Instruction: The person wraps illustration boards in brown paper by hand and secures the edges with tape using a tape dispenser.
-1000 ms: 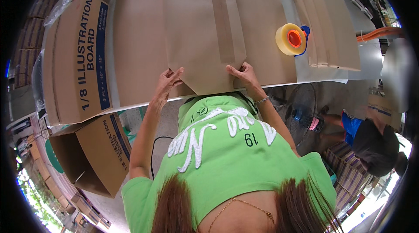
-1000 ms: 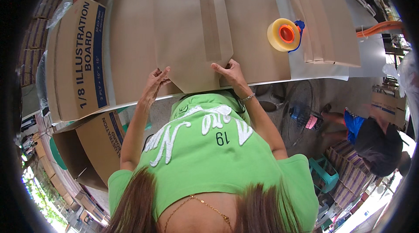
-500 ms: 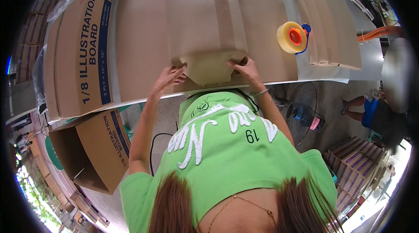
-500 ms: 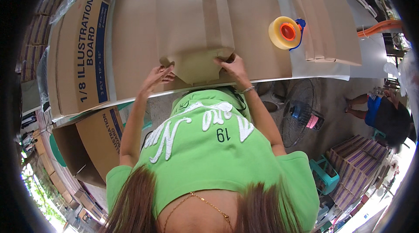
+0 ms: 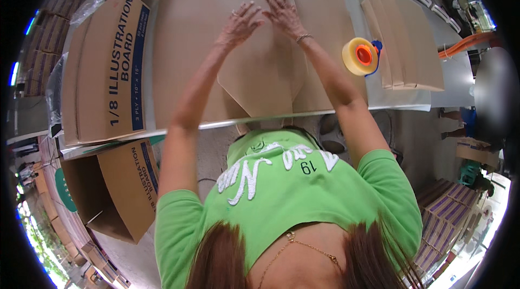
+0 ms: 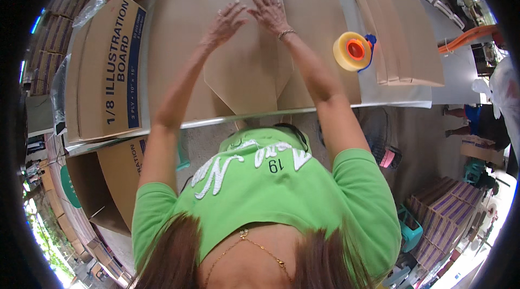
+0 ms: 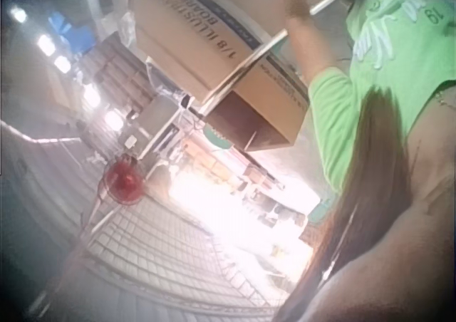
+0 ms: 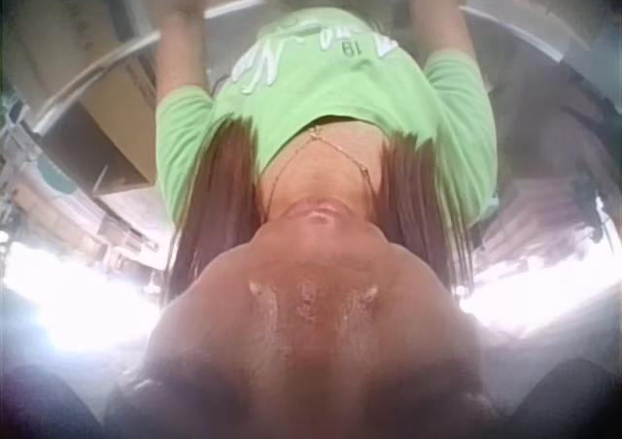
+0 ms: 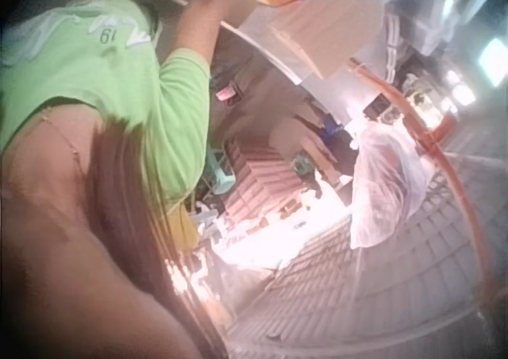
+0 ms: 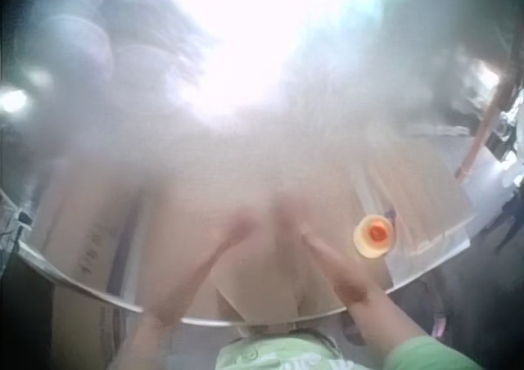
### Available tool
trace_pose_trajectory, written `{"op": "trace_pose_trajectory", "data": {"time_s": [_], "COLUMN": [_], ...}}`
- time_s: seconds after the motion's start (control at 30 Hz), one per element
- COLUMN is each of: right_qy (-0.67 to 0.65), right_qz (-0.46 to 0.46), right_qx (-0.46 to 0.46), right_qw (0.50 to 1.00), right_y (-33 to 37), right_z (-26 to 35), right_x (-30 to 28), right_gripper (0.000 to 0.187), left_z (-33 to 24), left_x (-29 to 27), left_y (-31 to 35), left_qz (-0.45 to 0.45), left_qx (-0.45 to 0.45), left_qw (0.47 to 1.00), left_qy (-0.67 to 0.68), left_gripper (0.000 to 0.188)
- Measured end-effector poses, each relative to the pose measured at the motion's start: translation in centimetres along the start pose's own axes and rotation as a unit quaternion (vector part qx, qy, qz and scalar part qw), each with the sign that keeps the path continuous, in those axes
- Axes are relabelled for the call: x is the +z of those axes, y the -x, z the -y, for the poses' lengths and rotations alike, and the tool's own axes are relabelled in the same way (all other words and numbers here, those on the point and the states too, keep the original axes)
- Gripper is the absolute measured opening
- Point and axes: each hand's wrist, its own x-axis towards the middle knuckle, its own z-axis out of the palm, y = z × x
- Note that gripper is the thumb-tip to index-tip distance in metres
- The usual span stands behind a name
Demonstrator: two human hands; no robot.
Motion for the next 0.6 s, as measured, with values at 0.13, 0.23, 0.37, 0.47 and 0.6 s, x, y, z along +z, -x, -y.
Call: {"op": "trace_pose_trajectory", "data": {"time_s": [0.13,0.23,0.37,0.47,0.6], "right_qy": [-0.067,-0.102,-0.11,-0.118,-0.097], "right_qz": [0.084,0.116,0.128,0.135,0.125], "right_qx": [-0.036,-0.078,-0.101,-0.106,-0.109], "right_qw": [0.994,0.985,0.981,0.978,0.981], "right_y": [0.4,2.4,4.5,5.5,6.5], "right_z": [3.2,3.6,3.6,4.4,4.3], "right_x": [2.0,1.8,0.3,-0.9,-1.7], "right_gripper": [0.062,0.062,0.062,0.061,0.06], "left_z": [0.6,-0.3,-1.8,-2.6,-3.7], "left_x": [0.6,0.8,0.0,-0.7,-1.5], "left_y": [2.1,4.3,6.5,7.8,8.0], "left_qz": [0.064,0.057,0.061,0.068,0.079], "left_qx": [-0.077,-0.054,-0.01,-0.009,0.0], "left_qw": [0.992,0.996,0.997,0.997,0.996], "left_qy": [-0.074,-0.051,-0.04,-0.046,-0.045], "left_gripper": [0.069,0.069,0.072,0.073,0.073]}}
